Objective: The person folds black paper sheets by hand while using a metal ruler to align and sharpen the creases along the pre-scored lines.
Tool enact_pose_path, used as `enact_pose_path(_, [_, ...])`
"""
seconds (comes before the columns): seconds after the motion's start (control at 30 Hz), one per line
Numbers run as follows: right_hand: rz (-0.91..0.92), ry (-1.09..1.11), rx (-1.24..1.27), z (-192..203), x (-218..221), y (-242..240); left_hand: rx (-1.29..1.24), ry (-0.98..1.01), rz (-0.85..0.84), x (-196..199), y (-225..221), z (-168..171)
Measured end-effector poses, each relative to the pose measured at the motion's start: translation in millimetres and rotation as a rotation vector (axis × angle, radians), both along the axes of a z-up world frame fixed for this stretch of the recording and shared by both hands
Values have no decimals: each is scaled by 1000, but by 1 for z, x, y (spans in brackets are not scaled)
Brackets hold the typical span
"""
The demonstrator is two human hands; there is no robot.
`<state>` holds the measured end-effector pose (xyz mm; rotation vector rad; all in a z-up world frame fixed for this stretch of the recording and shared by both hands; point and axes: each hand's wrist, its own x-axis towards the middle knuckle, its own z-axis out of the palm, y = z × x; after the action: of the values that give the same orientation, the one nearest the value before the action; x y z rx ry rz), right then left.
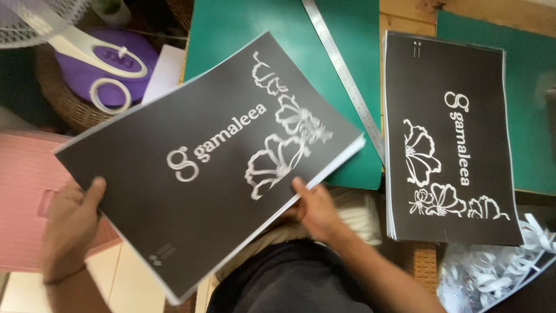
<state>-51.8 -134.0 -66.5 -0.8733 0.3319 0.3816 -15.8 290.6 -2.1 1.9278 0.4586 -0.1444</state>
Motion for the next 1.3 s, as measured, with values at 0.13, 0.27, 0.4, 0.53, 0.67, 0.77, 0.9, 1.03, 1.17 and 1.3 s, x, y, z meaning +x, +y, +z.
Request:
enact_pose_path(0.13, [-199,-245,-753,19,61,-70,413,368,-225,-3,25,30])
enact_pose_path(0.27, [-444,-345,-858,84,87,-169,734,-9,-239,21,-10,75])
enact_pose_path(0.4, [-494,-832,-536,143,72,-196,103,-789,-372,66,-90,134])
enact_pose_path(0.53, [-494,-1271,-1075,189,54,-169,-312,-1005,-466,99,-160,180])
enact_pose_path(0.67, [-408,-1617,-1328,221,46,-159,-405,-899,-341,88,-183,200])
enact_pose_path(0.77, [-480,-1365,-988,242,50,-163,-342,-944,-352,70,-194,202])
enact_pose_path(0.9, [-356,-1315,-740,273,44,-152,-158,-1231,-388,46,-195,207])
enact_pose_path(1.03, [-522,-1331,-781,267,30,-130,-154,-1138,-325,32,-186,210])
enact_pose_path(1.17, [-694,-1315,-779,246,30,-147,-189,-1101,-275,37,-184,211])
enact_pose_path(1.3, [-784,-1319,-880,227,34,-192,-193,-1173,-308,32,-180,219])
